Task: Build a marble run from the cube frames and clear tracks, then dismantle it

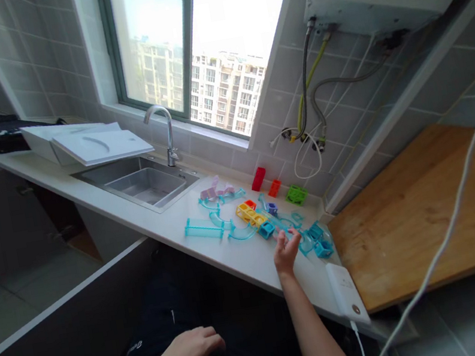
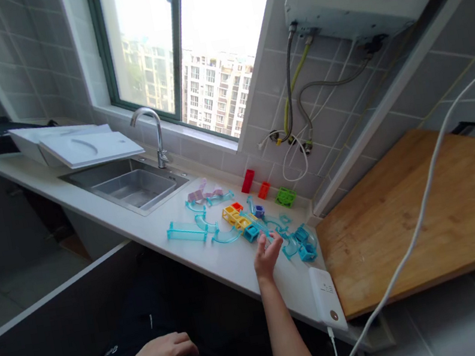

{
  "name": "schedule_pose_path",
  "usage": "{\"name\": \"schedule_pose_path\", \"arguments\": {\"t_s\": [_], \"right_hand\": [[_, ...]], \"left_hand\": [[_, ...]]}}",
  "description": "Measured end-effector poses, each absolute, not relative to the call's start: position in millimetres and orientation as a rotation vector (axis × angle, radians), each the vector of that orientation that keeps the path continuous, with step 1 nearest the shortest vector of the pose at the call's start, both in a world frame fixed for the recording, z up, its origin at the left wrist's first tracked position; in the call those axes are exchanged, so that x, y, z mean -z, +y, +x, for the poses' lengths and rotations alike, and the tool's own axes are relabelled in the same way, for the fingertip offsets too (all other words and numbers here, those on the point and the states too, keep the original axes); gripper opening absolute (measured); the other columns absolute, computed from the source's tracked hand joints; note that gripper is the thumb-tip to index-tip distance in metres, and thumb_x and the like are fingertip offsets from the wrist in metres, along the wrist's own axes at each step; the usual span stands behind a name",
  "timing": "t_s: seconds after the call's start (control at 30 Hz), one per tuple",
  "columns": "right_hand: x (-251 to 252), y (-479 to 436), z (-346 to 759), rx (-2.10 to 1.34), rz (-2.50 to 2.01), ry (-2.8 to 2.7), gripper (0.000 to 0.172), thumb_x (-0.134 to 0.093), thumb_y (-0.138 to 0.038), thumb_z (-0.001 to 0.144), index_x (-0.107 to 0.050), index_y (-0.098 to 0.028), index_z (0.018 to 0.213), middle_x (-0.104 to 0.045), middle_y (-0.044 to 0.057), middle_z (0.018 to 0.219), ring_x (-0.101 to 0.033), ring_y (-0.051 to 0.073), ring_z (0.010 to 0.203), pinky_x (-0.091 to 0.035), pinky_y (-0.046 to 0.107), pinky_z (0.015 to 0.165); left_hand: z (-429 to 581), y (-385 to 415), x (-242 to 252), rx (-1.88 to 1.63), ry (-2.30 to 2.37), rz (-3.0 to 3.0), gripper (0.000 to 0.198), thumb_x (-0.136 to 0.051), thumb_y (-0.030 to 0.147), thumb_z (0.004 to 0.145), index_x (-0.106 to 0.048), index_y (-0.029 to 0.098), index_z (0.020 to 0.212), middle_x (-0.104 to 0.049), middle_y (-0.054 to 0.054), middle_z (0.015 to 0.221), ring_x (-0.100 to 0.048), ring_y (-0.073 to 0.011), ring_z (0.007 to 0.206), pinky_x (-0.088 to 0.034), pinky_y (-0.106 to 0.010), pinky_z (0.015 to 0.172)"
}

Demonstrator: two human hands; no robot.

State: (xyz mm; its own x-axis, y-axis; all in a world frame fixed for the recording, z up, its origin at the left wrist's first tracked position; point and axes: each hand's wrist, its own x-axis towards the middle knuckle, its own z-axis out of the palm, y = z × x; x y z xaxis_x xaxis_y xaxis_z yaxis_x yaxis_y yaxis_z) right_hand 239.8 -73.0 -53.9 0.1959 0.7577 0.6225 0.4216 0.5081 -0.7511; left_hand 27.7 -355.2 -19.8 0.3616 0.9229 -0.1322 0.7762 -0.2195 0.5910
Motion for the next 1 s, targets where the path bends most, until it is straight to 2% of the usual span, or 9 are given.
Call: {"name": "schedule_pose_path", "arguments": {"t_s": [0.1,0.23,0.37,0.57,0.8,0.9,1.0], "right_hand": [[53,-75,246,-0.271,-1.109,-1.331,0.04,-0.038,-0.05,0.099,-0.041,-0.019,0.124,-0.046,0.017,0.129,-0.064,0.027,0.108,-0.057,0.045,0.085],[50,-74,253,-0.197,-1.126,-1.249,0.037,-0.048,-0.05,0.095,-0.047,-0.019,0.115,-0.045,0.016,0.126,-0.059,0.027,0.111,-0.056,0.047,0.089],[50,-72,255,-0.165,-1.143,-1.232,0.035,-0.054,-0.05,0.092,-0.05,-0.02,0.108,-0.048,0.014,0.121,-0.057,0.026,0.109,-0.06,0.043,0.084],[52,-71,255,-0.139,-1.158,-1.235,0.034,-0.055,-0.047,0.091,-0.051,-0.018,0.11,-0.047,0.017,0.122,-0.059,0.026,0.101,-0.06,0.044,0.079],[54,-69,257,-0.076,-1.168,-1.291,0.029,-0.053,-0.041,0.091,-0.054,-0.019,0.109,-0.046,0.017,0.12,-0.054,0.029,0.111,-0.06,0.044,0.078],[55,-68,257,-0.04,-1.182,-1.33,0.023,-0.054,-0.037,0.09,-0.055,-0.019,0.105,-0.047,0.018,0.122,-0.052,0.031,0.115,-0.058,0.046,0.083],[56,-68,256,0.011,-1.193,-1.371,0.024,-0.056,-0.033,0.087,-0.056,-0.018,0.106,-0.048,0.02,0.126,-0.046,0.035,0.125,-0.046,0.057,0.099]], "left_hand": [[27,-355,17,-0.342,1.475,2.036,0.018,-0.052,0.03,0.091,-0.065,0.03,0.104,-0.069,-0.003,0.103,-0.067,-0.0244,0.095,-0.051,-0.032,0.083],[26,-355,17,-0.349,1.473,2.012,0.019,-0.052,0.031,0.092,-0.066,0.03,0.104,-0.069,-0.003,0.102,-0.067,-0.0239,0.095,-0.05,-0.031,0.084],[25,-356,26,-0.369,1.475,2.006,0.019,-0.052,0.031,0.091,-0.066,0.029,0.104,-0.069,-0.003,0.103,-0.067,-0.024,0.095,-0.05,-0.032,0.083],[22,-356,32,-0.364,1.462,2.002,0.02,-0.052,0.031,0.091,-0.066,0.03,0.106,-0.069,-0.003,0.103,-0.067,-0.0241,0.095,-0.05,-0.032,0.083],[23,-357,30,-0.365,1.462,1.974,0.019,-0.053,0.031,0.09,-0.067,0.029,0.103,-0.069,-0.004,0.102,-0.068,-0.0238,0.093,-0.049,-0.031,0.081],[24,-357,33,-0.374,1.46,1.972,0.018,-0.054,0.029,0.089,-0.066,0.029,0.102,-0.07,-0.003,0.103,-0.067,-0.024,0.094,-0.049,-0.031,0.082],[25,-356,36,-0.359,1.455,1.974,0.018,-0.055,0.029,0.088,-0.066,0.029,0.101,-0.07,-0.003,0.103,-0.068,-0.0241,0.094,-0.05,-0.031,0.082]]}}
